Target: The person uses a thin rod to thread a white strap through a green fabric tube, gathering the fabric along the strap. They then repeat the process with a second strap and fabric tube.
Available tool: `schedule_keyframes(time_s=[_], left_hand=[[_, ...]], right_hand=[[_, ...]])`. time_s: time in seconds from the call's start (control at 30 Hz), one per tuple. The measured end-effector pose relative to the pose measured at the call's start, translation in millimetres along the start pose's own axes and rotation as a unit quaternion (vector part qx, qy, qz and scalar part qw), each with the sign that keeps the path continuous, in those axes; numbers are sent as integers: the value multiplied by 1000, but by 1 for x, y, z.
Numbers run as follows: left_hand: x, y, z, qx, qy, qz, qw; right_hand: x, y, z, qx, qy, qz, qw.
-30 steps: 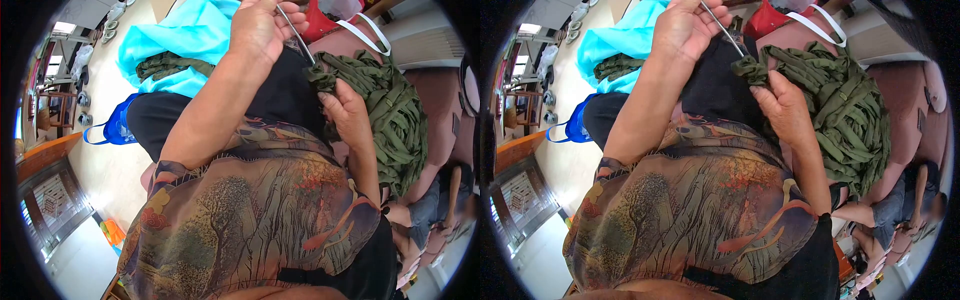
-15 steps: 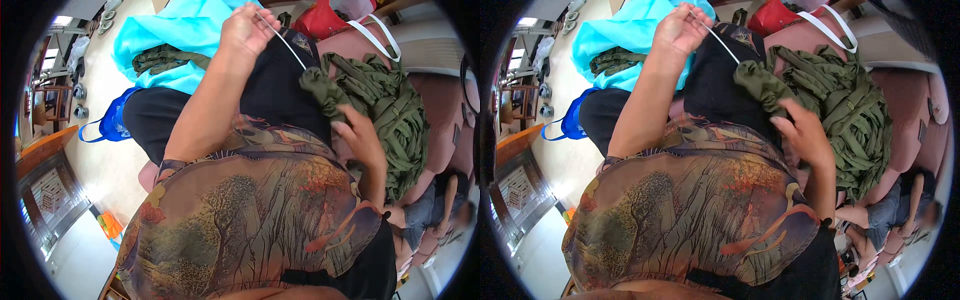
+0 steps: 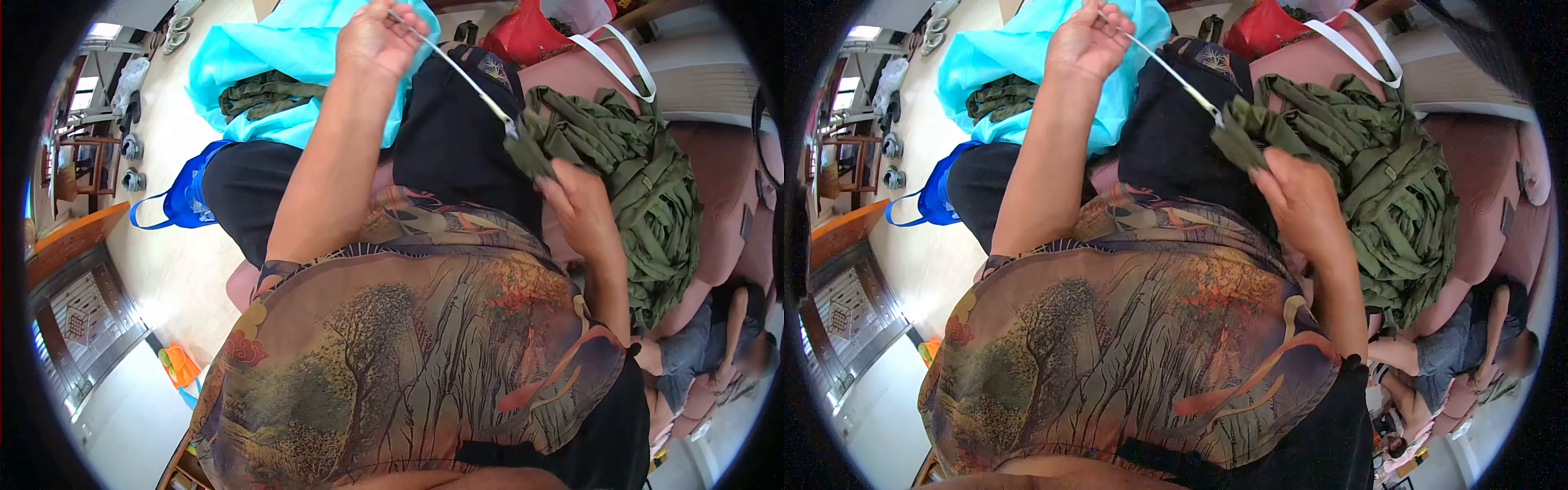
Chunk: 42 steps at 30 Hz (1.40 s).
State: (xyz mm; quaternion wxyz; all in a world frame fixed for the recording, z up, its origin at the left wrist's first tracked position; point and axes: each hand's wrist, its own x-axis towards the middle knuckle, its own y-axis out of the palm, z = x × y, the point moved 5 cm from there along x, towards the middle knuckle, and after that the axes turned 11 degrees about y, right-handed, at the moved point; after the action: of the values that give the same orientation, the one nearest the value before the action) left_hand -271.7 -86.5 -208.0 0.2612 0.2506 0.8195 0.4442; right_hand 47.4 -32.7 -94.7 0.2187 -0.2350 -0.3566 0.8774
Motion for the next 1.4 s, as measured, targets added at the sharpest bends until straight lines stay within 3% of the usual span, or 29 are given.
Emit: schedule_keyframes(time_s=[0.07, 0.17, 0.3, 0.4, 0.43, 0.47, 0.53, 0.6, 0.67, 0.8, 0.9, 1.0, 1.03, 1.13, 1.2, 1.27, 1.4], left_hand=[[11, -24, -20, -5, 27, -52, 998], [8, -54, -29, 20, 58, -186, 981], [-30, -48, 25, 143, -77, -77, 984], [-60, -25, 11, 404, -44, -40, 913], [-63, -14, -1, 502, 51, -88, 859], [-69, 5, -15, 610, 200, -20, 766], [-103, 42, -24, 737, 460, 119, 480], [-135, 71, 3, 686, 365, 367, 512], [-161, 83, 30, 666, 281, 482, 495], [-170, 83, 58, 687, 299, 492, 443], [-175, 88, 70, 654, 189, 549, 486], [-170, 99, 56, 669, 194, 524, 490], [-170, 104, 47, 666, 190, 544, 473], [-173, 132, 11, 614, 206, 572, 504], [-162, 136, -11, 576, 216, 559, 556], [-147, 132, -38, 569, 216, 521, 598], [-89, 80, -107, 688, 123, 296, 651]], right_hand=[[-16, -8, -12, -42, -27, 38, 998], [-25, -15, -45, 31, 69, 108, 991], [-6, 1, -25, 72, 21, 103, 992], [6, 18, -28, 105, 56, 141, 983], [9, 17, -27, 119, 72, 146, 979], [9, 15, -26, 133, 91, 152, 975], [8, 18, -28, 158, 112, 165, 967], [9, 19, -31, 178, 112, 170, 963], [9, 19, -30, 197, 114, 166, 959], [7, 6, -20, 261, 103, 160, 946], [4, -7, -13, 227, 92, 158, 957], [8, -18, -7, 144, -26, 57, 988], [6, -18, -8, 154, -13, 81, 985], [5, -24, -5, 149, -11, 131, 980], [3, -32, -7, 103, -53, 128, 985], [-1, -38, -18, 125, 26, 152, 980], [-17, -49, -50, 177, 173, 166, 954]])
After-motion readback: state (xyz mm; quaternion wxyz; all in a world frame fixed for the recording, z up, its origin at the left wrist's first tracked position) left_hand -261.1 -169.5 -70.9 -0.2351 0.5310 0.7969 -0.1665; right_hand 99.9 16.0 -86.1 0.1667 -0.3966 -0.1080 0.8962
